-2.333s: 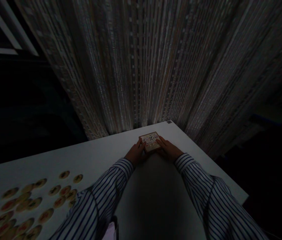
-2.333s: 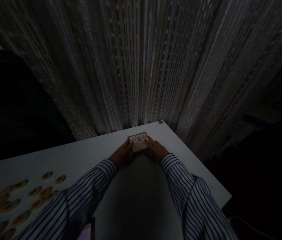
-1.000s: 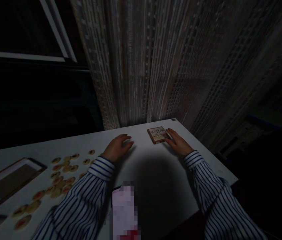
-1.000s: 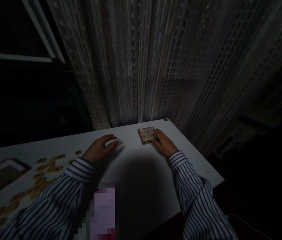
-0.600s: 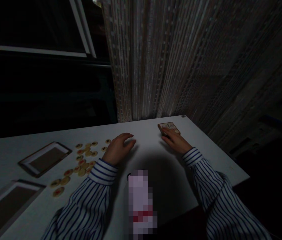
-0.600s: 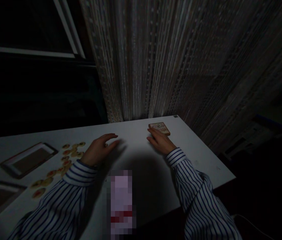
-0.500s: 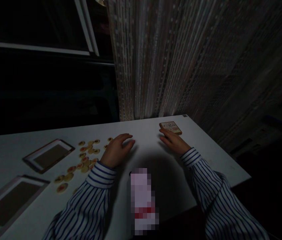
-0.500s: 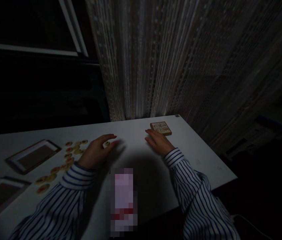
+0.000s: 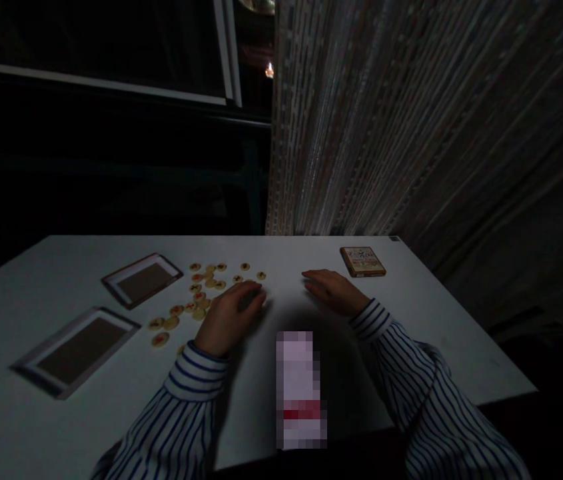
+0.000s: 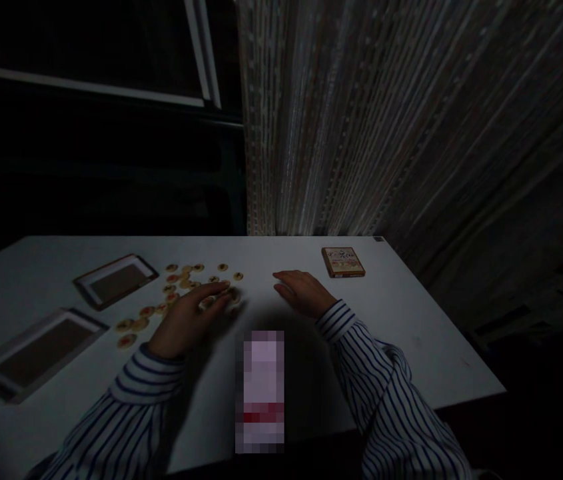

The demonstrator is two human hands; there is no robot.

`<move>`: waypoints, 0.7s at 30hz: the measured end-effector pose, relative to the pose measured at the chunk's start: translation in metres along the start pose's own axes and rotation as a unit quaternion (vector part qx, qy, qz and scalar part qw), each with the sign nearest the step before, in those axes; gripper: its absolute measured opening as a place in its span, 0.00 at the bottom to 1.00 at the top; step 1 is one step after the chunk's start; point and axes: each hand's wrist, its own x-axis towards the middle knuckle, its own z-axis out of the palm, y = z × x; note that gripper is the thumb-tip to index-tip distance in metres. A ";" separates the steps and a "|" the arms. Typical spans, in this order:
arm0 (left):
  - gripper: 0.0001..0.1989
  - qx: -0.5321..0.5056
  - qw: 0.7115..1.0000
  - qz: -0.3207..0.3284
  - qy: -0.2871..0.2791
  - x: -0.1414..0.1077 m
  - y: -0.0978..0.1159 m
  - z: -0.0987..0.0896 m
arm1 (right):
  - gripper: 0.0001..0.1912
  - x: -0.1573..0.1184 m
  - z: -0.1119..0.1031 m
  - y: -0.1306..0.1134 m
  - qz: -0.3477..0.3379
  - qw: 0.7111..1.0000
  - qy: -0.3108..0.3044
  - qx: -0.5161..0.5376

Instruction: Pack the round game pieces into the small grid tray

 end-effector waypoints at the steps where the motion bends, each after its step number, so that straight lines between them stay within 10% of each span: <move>1: 0.19 -0.002 1.000 -0.004 0.004 -0.002 -0.002 -0.001 | 0.20 0.003 0.000 -0.002 -0.004 1.000 -0.006 0.000; 21: 0.18 0.029 0.987 -0.124 0.096 -0.080 -0.039 -0.053 | 0.20 0.051 0.031 -0.061 -0.077 0.994 -0.077 -0.008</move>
